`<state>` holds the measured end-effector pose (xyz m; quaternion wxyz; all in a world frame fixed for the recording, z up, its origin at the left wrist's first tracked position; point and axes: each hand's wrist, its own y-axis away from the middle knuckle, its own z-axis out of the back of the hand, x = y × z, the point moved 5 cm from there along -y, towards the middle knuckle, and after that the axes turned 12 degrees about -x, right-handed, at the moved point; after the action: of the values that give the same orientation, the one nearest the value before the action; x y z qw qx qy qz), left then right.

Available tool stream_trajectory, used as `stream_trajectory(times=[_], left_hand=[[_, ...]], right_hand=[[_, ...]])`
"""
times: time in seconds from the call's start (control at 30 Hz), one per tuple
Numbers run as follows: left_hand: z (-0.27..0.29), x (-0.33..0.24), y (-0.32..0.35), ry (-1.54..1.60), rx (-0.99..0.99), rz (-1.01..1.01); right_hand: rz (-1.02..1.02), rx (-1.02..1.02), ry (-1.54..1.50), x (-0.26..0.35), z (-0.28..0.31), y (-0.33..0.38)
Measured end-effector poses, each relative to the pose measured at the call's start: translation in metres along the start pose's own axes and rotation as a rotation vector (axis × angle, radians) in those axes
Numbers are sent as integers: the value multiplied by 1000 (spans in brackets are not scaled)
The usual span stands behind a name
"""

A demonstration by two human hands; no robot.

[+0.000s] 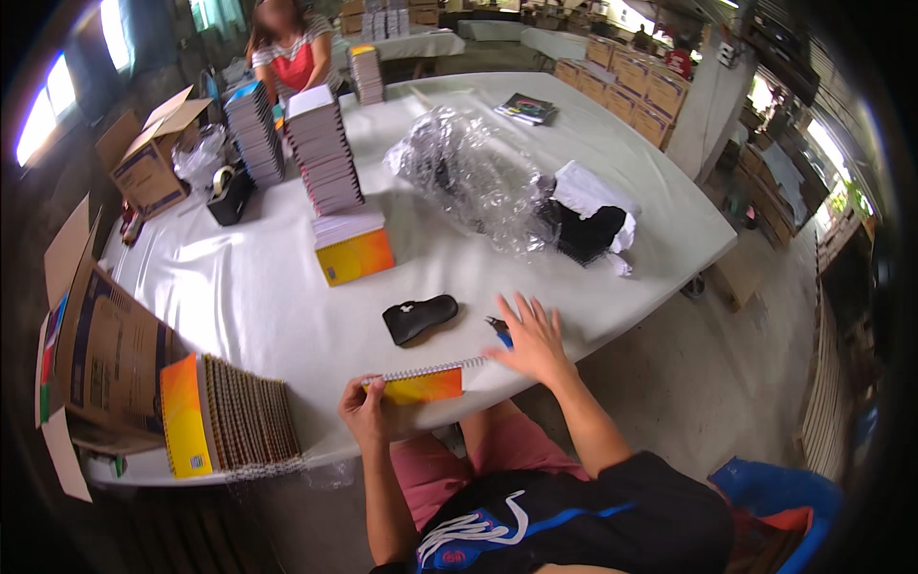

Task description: The person binds notebooks by threading metal coils through pre-punched holes, cutting the excess coil with pliers, and crimping the ends by hand.

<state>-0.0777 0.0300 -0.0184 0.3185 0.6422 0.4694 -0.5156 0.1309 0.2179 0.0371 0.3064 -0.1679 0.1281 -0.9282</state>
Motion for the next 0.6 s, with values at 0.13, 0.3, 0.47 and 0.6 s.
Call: stream_trajectory(times=[0.13, 0.3, 0.47, 0.6], left_hand=[[-27, -16, 7, 171, -143, 58], [-61, -80, 28, -182, -88, -517], [-69, -92, 37, -257, -84, -729], [-65, -95, 40, -266, -84, -761]], right_hand=[[58, -168, 12, -25, -1, 58], [-61, -294, -366, -29, 11, 56], [178, -315, -534, 55, 92, 46], [319, -275, -458, 90, 98, 49]])
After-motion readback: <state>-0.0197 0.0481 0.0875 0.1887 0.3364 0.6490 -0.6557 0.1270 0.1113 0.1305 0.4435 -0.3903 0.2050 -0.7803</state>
